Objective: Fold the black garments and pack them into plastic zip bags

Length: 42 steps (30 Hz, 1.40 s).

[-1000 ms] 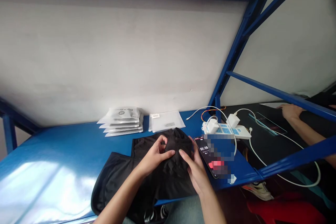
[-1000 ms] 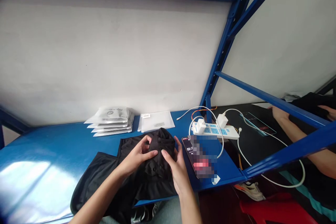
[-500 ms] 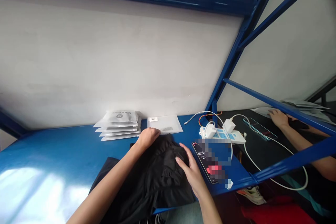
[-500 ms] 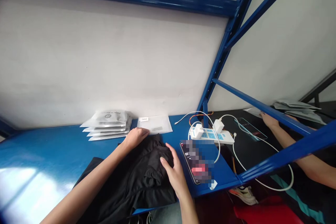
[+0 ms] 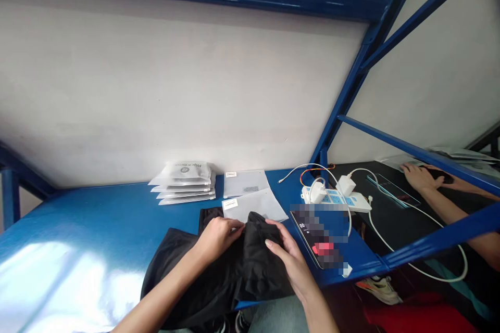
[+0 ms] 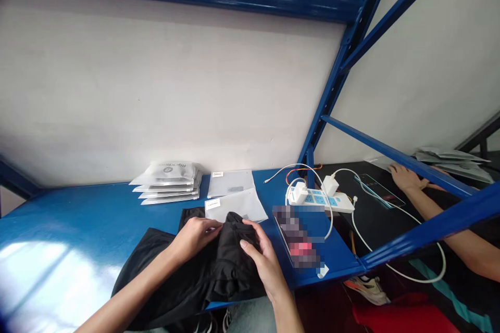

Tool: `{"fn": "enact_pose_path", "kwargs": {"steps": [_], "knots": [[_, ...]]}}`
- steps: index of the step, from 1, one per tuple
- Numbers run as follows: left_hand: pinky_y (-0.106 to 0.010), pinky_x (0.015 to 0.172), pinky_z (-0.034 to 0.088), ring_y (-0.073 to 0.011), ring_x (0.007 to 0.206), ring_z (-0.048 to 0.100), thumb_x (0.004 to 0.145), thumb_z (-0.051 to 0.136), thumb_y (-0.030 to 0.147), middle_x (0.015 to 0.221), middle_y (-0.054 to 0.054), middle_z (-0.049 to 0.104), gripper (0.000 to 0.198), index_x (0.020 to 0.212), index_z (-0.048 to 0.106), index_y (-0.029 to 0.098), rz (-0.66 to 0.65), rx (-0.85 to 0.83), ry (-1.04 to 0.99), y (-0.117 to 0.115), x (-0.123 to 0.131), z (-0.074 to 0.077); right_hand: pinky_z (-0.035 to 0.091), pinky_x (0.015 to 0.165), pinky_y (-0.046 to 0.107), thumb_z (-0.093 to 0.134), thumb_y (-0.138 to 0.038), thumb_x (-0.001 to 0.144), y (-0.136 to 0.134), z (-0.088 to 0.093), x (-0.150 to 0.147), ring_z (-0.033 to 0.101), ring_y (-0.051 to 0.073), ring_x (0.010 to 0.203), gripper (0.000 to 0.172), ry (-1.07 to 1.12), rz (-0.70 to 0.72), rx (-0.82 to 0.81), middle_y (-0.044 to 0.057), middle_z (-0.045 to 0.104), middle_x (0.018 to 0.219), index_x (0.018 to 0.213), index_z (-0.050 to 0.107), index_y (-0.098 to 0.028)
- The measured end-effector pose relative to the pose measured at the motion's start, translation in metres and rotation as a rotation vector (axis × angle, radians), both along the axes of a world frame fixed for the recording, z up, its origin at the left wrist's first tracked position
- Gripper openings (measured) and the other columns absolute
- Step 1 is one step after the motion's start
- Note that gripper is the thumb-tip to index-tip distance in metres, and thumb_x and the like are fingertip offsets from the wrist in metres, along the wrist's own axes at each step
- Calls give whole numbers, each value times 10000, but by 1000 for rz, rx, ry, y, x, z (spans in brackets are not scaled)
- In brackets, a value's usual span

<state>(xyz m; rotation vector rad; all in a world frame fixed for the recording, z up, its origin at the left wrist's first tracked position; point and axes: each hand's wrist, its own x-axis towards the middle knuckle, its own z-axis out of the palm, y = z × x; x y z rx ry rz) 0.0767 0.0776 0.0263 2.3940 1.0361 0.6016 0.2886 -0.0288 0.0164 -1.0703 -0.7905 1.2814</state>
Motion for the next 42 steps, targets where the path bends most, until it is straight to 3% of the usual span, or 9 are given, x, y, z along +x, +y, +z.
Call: {"fn": "enact_pose_path", "kwargs": {"steps": [7,12,18,21,27,32,36,39,42], "knots": [[-240,673,529,-209,773,750,1000,554,403,828,-40,782,303,914,754,192,122,-216,-295,-2,1,-12,442,1127,508,805,-437,799,7,-15,13,665,336,1216,417,-198,83,-32,61,758,1230,1185,761,-284],[-272,817,563,-200,890,744,1022,540,321,996,-61,782,232,1023,749,219,31,127,-188,-6,-1,-21,412,1160,520,824,-442,780,11,-20,8,651,332,1248,441,-178,35,-32,65,754,1250,1180,760,-267],[-271,837,591,-184,948,758,1025,539,250,1154,-74,770,223,1111,744,237,-31,441,-124,-12,-2,-24,410,1172,491,823,-462,795,19,-38,-2,620,306,1302,530,-136,-206,-9,89,716,1333,1266,706,-250],[-275,855,597,-181,948,759,1016,561,248,1128,-69,776,206,1085,755,235,-36,429,-152,-13,-2,-23,409,1168,506,850,-445,766,24,-40,-2,632,330,1279,524,-240,-199,-9,113,731,1298,1222,727,-218],[-278,886,595,-179,975,747,1006,582,261,1093,-74,773,195,1058,768,232,-46,348,-258,-13,-1,-23,400,1188,469,842,-427,783,31,-27,-16,597,291,1335,603,-22,-385,50,81,694,1372,1319,631,-250],[-289,907,591,-186,1002,738,1006,589,293,1110,-78,762,202,1054,776,234,-23,282,-271,-11,-5,-23,426,1177,450,879,-362,745,25,-19,-28,586,279,1353,683,88,-199,34,60,675,1399,1356,585,-281],[-292,913,588,-192,1016,732,1000,599,294,1134,-78,753,191,1041,776,235,-16,275,-242,-10,-5,-23,427,1172,474,921,-264,670,26,-20,-21,605,286,1322,778,-34,-73,30,59,680,1377,1363,569,-288],[-305,895,592,-197,1002,727,998,599,278,1121,-78,751,182,1028,774,239,-29,299,-227,-10,-2,-23,438,1159,481,925,-247,640,33,-20,-20,639,298,1266,714,-97,-153,12,64,720,1290,1285,619,-260],[-320,914,597,-203,1036,723,1001,600,273,1133,-87,749,181,1031,775,238,-40,297,-291,-8,-1,-23,493,1107,474,885,-322,695,40,-20,-33,668,295,1227,618,96,-251,4,51,743,1234,1254,627,-275]]}}
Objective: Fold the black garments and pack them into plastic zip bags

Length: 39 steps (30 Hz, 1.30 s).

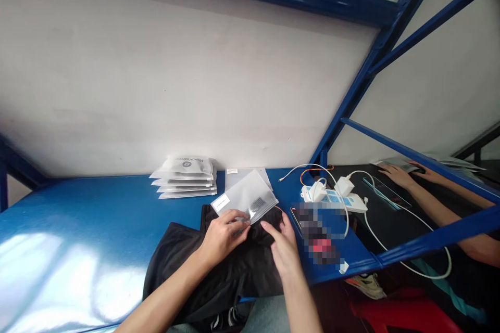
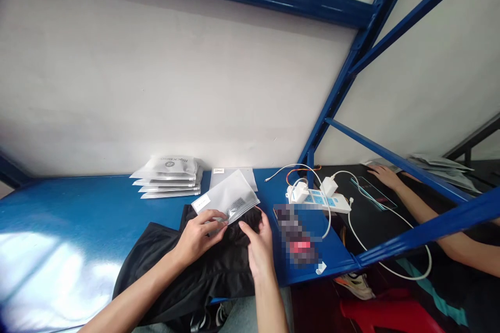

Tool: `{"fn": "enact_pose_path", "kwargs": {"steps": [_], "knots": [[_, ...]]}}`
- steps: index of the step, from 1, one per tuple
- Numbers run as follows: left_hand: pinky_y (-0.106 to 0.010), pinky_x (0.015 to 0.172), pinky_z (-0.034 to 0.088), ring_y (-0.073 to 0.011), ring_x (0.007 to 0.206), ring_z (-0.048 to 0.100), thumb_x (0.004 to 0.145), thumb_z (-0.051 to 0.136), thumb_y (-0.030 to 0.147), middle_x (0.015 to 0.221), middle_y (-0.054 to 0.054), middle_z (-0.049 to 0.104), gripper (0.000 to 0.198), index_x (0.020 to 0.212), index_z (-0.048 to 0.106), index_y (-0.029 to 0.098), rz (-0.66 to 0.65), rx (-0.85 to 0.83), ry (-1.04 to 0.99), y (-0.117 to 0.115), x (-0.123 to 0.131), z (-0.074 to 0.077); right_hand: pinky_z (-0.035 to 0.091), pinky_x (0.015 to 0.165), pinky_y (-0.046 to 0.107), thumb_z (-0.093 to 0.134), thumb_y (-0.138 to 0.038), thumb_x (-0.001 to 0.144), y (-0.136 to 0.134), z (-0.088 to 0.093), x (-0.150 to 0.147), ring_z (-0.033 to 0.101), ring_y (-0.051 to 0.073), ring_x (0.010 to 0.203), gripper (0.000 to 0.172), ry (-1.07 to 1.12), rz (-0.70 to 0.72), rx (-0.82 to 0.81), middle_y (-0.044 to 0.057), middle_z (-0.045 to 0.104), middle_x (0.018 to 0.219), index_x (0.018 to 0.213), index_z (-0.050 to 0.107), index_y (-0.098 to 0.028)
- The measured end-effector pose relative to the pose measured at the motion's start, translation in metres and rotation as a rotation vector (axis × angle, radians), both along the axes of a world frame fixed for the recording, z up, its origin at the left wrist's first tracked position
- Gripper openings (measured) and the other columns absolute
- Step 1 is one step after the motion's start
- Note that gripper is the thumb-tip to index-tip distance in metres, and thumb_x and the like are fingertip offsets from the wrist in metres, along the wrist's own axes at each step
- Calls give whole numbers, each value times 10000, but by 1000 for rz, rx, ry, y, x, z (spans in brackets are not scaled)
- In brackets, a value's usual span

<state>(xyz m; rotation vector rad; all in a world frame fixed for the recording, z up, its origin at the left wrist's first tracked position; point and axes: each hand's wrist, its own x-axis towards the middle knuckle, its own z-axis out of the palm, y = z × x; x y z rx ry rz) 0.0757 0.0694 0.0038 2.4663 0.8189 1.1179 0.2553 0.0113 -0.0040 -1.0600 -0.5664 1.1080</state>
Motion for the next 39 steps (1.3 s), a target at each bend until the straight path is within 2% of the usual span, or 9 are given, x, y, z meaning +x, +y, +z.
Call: {"fn": "enact_pose_path", "kwargs": {"steps": [2,8,15,18,21,24,27,30,39], "knots": [[-355,971,592,-227,1118,711,995,617,280,1161,-100,747,174,1013,780,223,-6,1,-80,3,-2,0,512,1088,469,845,-354,743,3,-3,-12,669,285,1233,600,104,-8,30,41,739,1246,1289,602,-299],[-429,1057,568,-262,1262,658,961,668,212,1185,-99,757,116,996,778,209,-141,12,-174,8,-6,-3,472,1130,474,899,-304,658,10,-14,-26,652,297,1252,714,7,-70,28,71,717,1287,1296,581,-263],[-442,1067,557,-263,1268,649,942,685,188,1130,-93,773,103,990,773,213,-213,49,-177,6,2,-6,508,1102,493,852,-367,669,17,-6,-50,613,318,1313,844,190,-315,-3,98,641,1413,1417,467,-293],[-471,1124,505,-267,1313,611,952,670,198,1205,-98,751,110,995,769,219,-186,53,-117,7,1,-5,482,1135,493,804,-436,734,20,-4,-54,584,309,1355,853,192,-339,12,106,576,1501,1472,399,-297],[-615,1216,338,-347,1502,387,946,682,253,1517,-115,559,271,1214,726,254,-64,-2,12,9,-4,-1,440,1179,473,737,-478,806,18,-7,-49,556,278,1392,813,199,-291,-16,87,579,1505,1503,355,-310],[-717,1201,250,-418,1585,113,937,668,240,1709,-93,249,674,1562,429,323,-19,-107,190,12,-9,0,425,1193,456,731,-457,820,15,-11,-42,544,261,1406,778,169,-217,-17,66,607,1477,1498,374,-324],[-647,1233,257,-369,1595,86,975,538,139,1736,-79,137,787,1653,184,327,-81,-150,257,13,-11,-5,423,1193,439,784,-392,789,14,-11,-39,546,249,1402,748,140,-120,38,55,619,1462,1451,443,-327],[-552,1264,266,-308,1601,85,1017,429,111,1745,-69,83,743,1663,120,312,-107,-143,258,14,-10,-11,434,1177,444,847,-303,719,17,-9,-42,572,248,1374,773,144,-68,74,56,645,1421,1401,485,-317],[-500,1232,377,-276,1588,204,886,426,-48,1725,-27,209,843,1614,302,359,-72,-68,265,17,-9,-24,467,1137,492,801,-337,714,40,-15,-59,645,251,1264,642,181,-362,104,90,646,1378,1269,480,-289]]}}
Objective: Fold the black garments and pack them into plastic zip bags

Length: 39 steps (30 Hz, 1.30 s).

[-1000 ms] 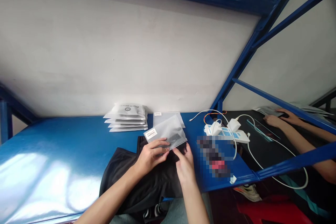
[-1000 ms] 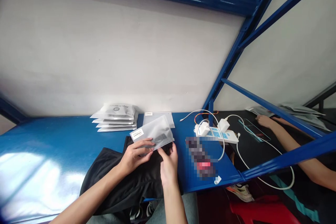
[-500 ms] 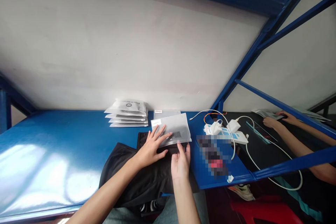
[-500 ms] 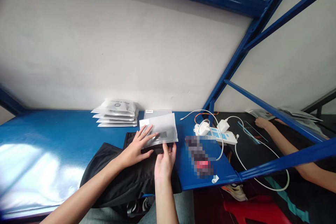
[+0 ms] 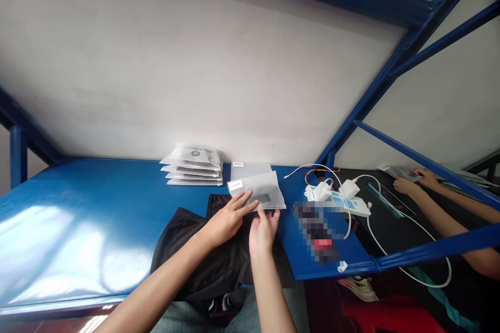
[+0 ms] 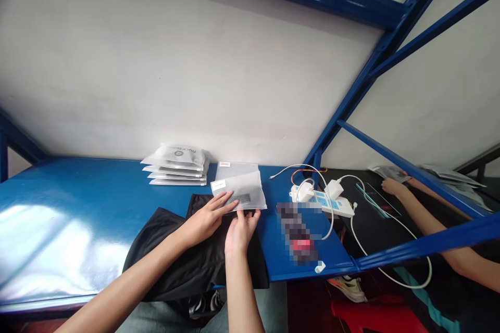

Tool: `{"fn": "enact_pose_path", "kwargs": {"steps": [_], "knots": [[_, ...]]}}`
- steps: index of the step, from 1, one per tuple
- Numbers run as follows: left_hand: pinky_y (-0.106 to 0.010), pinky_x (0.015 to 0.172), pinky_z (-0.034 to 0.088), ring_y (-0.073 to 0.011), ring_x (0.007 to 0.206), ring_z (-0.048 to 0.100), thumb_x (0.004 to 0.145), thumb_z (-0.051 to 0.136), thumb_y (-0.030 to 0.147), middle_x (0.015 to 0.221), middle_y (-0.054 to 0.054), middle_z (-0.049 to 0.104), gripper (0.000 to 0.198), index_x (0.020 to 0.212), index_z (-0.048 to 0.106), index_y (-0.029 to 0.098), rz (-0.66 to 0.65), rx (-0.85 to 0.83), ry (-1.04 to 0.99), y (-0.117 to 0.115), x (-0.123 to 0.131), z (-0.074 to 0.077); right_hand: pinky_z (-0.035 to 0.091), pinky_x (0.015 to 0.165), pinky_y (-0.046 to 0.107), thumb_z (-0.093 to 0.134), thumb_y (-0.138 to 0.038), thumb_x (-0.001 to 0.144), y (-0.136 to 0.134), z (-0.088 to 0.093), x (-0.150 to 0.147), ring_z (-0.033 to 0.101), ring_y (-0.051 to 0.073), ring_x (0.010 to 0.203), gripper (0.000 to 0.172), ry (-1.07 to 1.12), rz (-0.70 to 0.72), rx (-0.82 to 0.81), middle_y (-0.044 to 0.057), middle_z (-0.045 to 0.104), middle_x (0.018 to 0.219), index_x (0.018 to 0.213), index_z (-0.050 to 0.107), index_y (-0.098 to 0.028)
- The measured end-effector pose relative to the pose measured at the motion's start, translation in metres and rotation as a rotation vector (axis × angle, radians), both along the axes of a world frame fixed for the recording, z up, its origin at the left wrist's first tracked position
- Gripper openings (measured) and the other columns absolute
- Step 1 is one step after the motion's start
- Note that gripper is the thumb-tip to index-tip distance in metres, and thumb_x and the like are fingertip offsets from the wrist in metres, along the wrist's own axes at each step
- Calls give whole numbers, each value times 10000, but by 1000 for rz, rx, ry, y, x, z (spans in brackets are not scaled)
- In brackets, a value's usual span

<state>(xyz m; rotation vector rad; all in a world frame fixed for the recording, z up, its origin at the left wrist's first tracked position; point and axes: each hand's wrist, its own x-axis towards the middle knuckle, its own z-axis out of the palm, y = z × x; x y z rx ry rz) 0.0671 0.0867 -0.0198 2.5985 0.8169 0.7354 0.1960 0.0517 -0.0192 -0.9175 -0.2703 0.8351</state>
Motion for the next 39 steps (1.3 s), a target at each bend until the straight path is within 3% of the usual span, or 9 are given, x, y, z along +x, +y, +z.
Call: {"fn": "enact_pose_path", "kwargs": {"steps": [4,8,10,14,18,21,27,35,39], "knots": [[-498,1187,436,-301,1517,360,851,480,-30,1661,-87,329,789,1554,412,320,192,17,-88,-1,1,5,444,1152,485,747,-381,797,2,4,-1,638,233,1265,598,-59,-13,81,108,609,1417,1288,418,-287],[-380,885,597,-250,1059,683,950,536,163,1265,-122,594,341,1287,571,206,443,-85,-117,-4,2,14,457,1127,484,721,-393,833,-3,6,-6,610,220,1291,594,-96,-41,79,104,558,1467,1293,352,-328],[-308,743,570,-201,860,684,978,507,186,1085,-69,611,150,1094,600,210,419,-111,-42,-4,1,16,502,1067,481,752,-355,795,-5,4,-8,620,223,1269,641,-88,35,21,93,545,1475,1284,337,-358],[-266,711,507,-178,839,653,986,492,164,1029,-43,591,99,968,574,216,288,-56,-8,-2,-2,13,570,942,465,796,-232,683,-2,2,-5,672,227,1169,776,-8,225,-21,58,581,1424,1291,345,-399],[-254,707,489,-160,819,636,983,500,170,1010,-33,578,104,909,559,213,226,-41,-65,-1,-1,9,561,970,445,772,-198,669,14,7,11,688,210,1137,773,-27,207,40,30,641,1358,1322,406,-392],[-260,751,497,-165,860,645,983,497,164,1032,-35,586,107,901,544,214,153,-37,-69,-2,0,11,545,1006,431,772,-199,671,20,10,23,668,205,1174,761,-51,143,62,23,651,1361,1333,442,-379],[-313,823,509,-213,944,611,932,490,115,1039,-62,577,115,970,530,215,173,29,-24,-4,-2,19,542,1022,466,812,-198,659,11,3,29,712,235,1105,687,-71,368,33,49,713,1266,1288,560,-314],[-284,765,477,-204,872,611,911,488,99,931,-42,607,144,944,562,217,27,81,110,-8,-4,28,455,1135,502,863,-303,668,15,12,14,668,259,1202,760,-110,249,75,94,667,1387,1355,541,-265],[-279,755,487,-202,865,648,891,479,82,988,-47,643,280,1107,592,222,35,29,81,-7,-10,31,476,1119,508,894,-333,660,-13,14,33,670,255,1225,818,-146,343,15,83,694,1354,1392,531,-290]]}}
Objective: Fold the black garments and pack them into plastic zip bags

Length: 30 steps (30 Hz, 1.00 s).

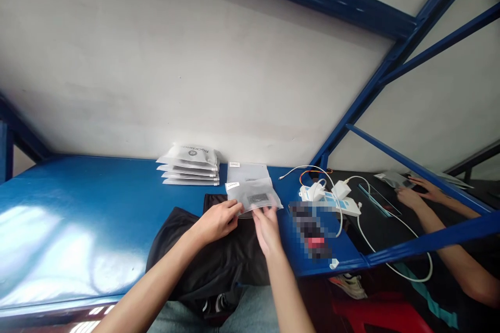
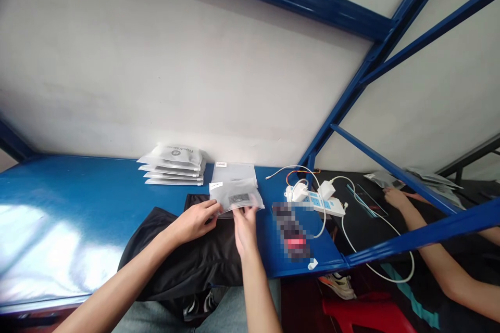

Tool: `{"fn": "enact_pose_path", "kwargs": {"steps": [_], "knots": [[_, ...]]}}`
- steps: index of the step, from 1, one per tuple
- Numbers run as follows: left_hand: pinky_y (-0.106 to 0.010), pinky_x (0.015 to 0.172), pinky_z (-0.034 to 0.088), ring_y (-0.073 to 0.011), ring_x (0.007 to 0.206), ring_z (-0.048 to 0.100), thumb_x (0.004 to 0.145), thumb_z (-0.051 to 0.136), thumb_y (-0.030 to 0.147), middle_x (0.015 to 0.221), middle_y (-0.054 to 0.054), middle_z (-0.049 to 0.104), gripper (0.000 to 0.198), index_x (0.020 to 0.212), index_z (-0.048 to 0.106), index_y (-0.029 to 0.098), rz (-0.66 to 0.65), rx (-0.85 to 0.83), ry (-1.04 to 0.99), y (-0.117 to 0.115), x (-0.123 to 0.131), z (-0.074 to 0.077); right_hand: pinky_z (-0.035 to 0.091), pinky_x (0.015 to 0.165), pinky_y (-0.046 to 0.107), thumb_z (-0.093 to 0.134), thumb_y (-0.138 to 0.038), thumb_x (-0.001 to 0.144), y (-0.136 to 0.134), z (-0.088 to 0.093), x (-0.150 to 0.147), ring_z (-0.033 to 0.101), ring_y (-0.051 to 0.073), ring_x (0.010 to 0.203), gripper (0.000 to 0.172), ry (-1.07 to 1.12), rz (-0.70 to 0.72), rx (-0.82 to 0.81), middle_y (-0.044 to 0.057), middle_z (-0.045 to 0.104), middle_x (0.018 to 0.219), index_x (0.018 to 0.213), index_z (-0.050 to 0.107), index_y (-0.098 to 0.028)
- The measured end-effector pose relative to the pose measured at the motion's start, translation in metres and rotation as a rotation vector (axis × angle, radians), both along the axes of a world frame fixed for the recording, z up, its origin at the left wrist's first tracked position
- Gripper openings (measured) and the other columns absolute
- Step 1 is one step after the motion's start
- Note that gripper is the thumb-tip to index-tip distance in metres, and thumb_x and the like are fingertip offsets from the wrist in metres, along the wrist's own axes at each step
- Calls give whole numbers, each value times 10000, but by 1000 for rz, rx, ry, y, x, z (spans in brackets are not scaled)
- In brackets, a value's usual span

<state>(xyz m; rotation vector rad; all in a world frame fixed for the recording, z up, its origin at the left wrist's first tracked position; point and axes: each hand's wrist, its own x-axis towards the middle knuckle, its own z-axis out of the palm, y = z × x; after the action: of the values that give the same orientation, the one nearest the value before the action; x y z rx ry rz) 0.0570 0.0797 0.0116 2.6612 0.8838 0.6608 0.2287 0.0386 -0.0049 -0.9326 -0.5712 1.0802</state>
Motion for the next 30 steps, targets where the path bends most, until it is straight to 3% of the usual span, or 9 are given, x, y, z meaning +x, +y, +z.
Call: {"fn": "enact_pose_path", "kwargs": {"steps": [4,6,8,11,14,17,21,26,30], "knots": [[-289,740,502,-215,840,679,855,503,91,1019,-51,663,572,1400,554,257,-27,15,65,0,-6,5,525,1069,503,838,-451,776,-58,6,42,683,282,1225,610,-220,139,-204,127,734,1276,1316,643,-245],[-292,722,506,-221,814,681,838,523,106,980,-48,662,614,1423,580,285,-56,29,111,-1,-8,8,577,973,544,763,-522,845,-77,20,58,758,323,1028,480,-503,166,-258,161,783,1101,1188,732,-187],[-295,707,509,-221,786,678,833,529,118,953,-49,660,595,1394,628,293,-78,27,130,-1,-8,9,587,927,562,695,-522,903,-76,38,60,766,331,933,398,-789,90,-200,156,794,1025,1116,772,-195],[-300,701,512,-221,772,672,829,534,127,939,-52,663,570,1357,668,296,-98,19,140,-1,-8,10,440,1144,550,663,-410,945,-42,55,44,645,322,1261,294,-1019,32,53,105,731,1295,1179,772,-269],[-299,704,511,-220,775,670,815,543,124,921,-52,668,553,1316,700,301,-102,20,147,-1,-8,10,192,1257,618,730,-341,897,0,43,26,403,340,1499,354,-1109,21,136,47,600,1495,1251,741,-323],[-296,700,508,-217,780,674,800,562,121,935,-55,685,497,1225,748,300,-105,11,144,-2,-8,10,56,1256,652,751,-362,888,20,16,21,330,328,1540,410,-1132,86,139,12,542,1550,1295,704,-379],[-283,678,493,-210,766,679,801,595,122,925,-49,694,403,1112,781,298,-106,-47,141,0,-9,11,66,1263,610,740,-500,881,19,-8,28,333,296,1539,425,-1089,110,139,-14,538,1553,1290,698,-395],[-270,789,508,-225,932,700,854,684,166,1013,-54,722,223,1030,788,254,-93,-228,46,15,-28,12,55,1267,578,779,-549,828,22,-13,31,380,292,1515,442,-1056,122,102,-10,579,1517,1239,728,-392],[-270,840,507,-218,975,696,851,675,92,1101,-52,704,367,1151,769,280,-39,-251,46,23,-41,12,78,1264,570,777,-571,817,30,-15,34,424,290,1487,447,-1055,122,35,-7,598,1500,1225,736,-395]]}}
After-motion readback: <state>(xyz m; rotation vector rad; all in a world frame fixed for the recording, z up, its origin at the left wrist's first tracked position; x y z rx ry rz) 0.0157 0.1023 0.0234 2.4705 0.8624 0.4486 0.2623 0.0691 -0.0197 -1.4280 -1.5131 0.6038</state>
